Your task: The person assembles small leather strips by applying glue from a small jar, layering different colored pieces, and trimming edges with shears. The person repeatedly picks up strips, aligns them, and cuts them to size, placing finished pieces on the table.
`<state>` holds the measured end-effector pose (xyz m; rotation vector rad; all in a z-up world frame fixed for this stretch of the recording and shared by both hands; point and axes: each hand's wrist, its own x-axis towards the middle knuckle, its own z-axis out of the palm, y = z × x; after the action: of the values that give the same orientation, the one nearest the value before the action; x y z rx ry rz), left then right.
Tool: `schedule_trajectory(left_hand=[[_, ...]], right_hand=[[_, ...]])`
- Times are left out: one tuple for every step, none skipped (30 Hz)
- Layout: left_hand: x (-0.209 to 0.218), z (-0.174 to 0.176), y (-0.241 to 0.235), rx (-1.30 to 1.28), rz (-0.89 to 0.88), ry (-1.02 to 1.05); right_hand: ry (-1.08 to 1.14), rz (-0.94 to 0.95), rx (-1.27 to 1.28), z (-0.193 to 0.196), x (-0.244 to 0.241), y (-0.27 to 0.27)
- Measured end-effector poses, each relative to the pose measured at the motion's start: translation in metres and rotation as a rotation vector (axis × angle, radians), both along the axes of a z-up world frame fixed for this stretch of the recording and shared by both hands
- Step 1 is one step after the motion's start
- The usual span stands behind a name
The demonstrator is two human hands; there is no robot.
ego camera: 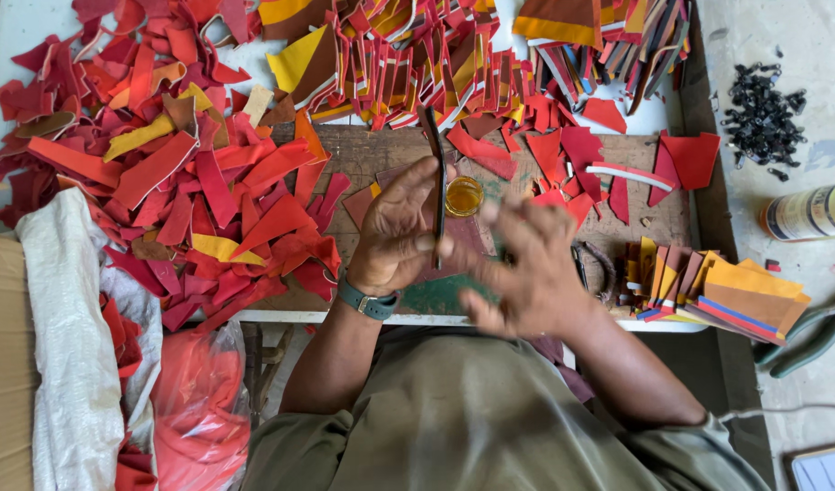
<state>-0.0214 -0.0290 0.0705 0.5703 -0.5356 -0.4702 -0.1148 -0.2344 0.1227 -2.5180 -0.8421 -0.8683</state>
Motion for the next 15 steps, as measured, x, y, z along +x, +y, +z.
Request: schedule_trajectory(left_hand=[[-0.003,0.001,0.0,-0.014,-0.034,0.028],[-0.005,0.002,0.001,-0.033,-0.063,0.048],[-0.005,0.003,0.002,-0.053,-0.092,0.069],[-0.007,0.003,0.003,-0.057,-0.118,0.078],[-0.009,0.002,0.005,-0.061,-0.143,0.086],[-0.012,0.001,0.007,-0.061,-0.172,0.104],[-0.014,-0.001,0.008,-0.051,-0.184,0.099],[-0.014,-0.003,0.01,-0.042,-0.194,0.09],[-0.014,-0.004,0.011,-0.033,-0.205,0.082],[-0.014,-0.005,0.012,-0.024,-0.219,0.078],[-0.015,-0.005,0.014,-0.014,-0.232,0.074],[-0.017,-0.007,0.015,-0.005,-0.253,0.075],[-0.02,-0.007,0.016,0.003,-0.26,0.079],[-0.02,-0.007,0.016,0.009,-0.266,0.077],[-0.021,-0.007,0.016,0.014,-0.271,0.075]], right_hand=[[0.01,-0.022,0.023,-0.001,0.003,-0.003],[0.013,-0.04,0.041,0.0,0.009,-0.008],[0.015,-0.057,0.059,0.002,0.015,-0.01],[-0.022,-0.045,0.009,0.003,0.019,-0.012],[-0.06,-0.033,-0.04,0.005,0.022,-0.014],[-0.09,-0.025,-0.085,0.006,0.022,-0.015],[-0.068,-0.05,-0.053,0.007,0.022,-0.016],[-0.05,-0.075,-0.021,0.01,0.022,-0.018],[-0.032,-0.099,0.011,0.012,0.023,-0.019],[-0.042,-0.069,-0.022,0.014,0.024,-0.02],[-0.052,-0.04,-0.054,0.015,0.024,-0.021],[-0.057,-0.017,-0.087,0.016,0.023,-0.022],[-0.032,-0.045,-0.05,0.017,0.022,-0.023],[-0.013,-0.07,-0.016,0.019,0.023,-0.025],[0.006,-0.096,0.018,0.021,0.024,-0.027]])
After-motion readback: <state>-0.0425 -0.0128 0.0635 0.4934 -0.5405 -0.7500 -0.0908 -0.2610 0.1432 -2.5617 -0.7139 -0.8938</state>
